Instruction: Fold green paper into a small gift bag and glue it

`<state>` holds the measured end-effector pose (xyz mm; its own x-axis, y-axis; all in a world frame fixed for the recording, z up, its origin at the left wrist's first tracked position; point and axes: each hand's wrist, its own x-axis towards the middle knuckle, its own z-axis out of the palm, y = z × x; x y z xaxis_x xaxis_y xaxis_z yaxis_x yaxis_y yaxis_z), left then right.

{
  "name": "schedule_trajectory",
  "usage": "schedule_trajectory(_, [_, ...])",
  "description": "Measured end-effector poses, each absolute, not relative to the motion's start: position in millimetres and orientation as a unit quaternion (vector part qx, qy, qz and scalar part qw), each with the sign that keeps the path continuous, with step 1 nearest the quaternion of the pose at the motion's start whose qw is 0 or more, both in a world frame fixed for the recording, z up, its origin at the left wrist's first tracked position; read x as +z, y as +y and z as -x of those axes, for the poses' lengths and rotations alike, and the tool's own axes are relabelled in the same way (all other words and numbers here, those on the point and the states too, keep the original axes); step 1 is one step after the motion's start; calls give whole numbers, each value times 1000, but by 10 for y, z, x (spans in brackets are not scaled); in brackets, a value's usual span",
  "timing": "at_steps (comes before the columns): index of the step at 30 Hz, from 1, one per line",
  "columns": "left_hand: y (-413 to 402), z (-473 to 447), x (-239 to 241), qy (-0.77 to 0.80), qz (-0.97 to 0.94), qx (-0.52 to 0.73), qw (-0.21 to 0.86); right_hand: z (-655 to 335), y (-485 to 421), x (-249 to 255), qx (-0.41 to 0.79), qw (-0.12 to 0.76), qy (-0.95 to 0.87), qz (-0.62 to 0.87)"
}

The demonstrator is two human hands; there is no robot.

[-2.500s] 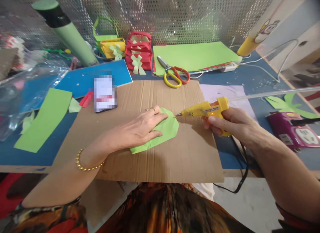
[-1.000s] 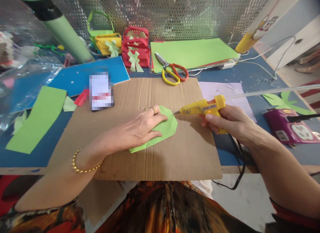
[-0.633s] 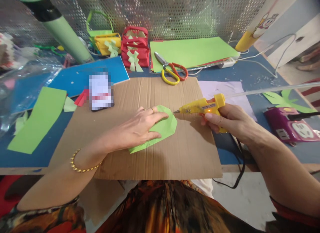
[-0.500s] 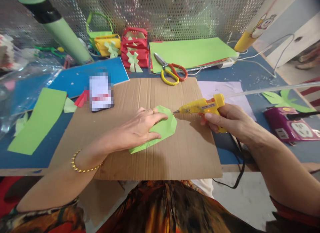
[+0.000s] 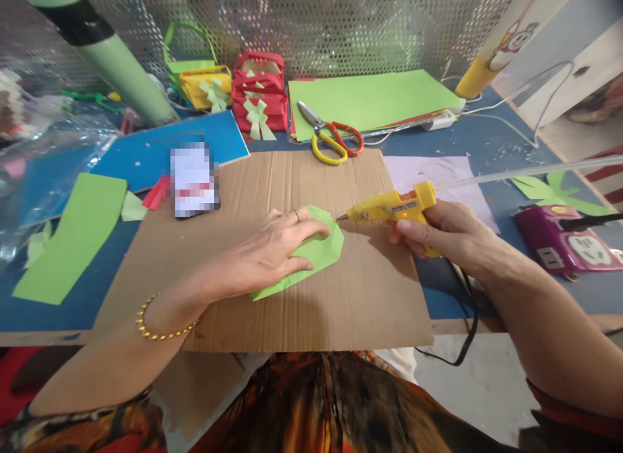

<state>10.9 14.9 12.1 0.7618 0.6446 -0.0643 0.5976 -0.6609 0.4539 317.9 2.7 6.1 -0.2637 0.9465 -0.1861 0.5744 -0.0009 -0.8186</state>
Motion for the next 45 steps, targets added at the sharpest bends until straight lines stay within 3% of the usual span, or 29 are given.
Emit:
schedule_trajectory(19, [183, -98, 162, 292, -926, 38, 237, -3200, 38, 6, 436, 228, -670, 556])
schedule_trajectory(37, [106, -90, 145, 263, -957, 43, 117, -3213, 43, 9, 425, 217, -685, 551])
schedule_trajectory(45, [81, -125, 227, 247, -967, -16, 58, -3151, 36, 72, 411, 198, -697, 553])
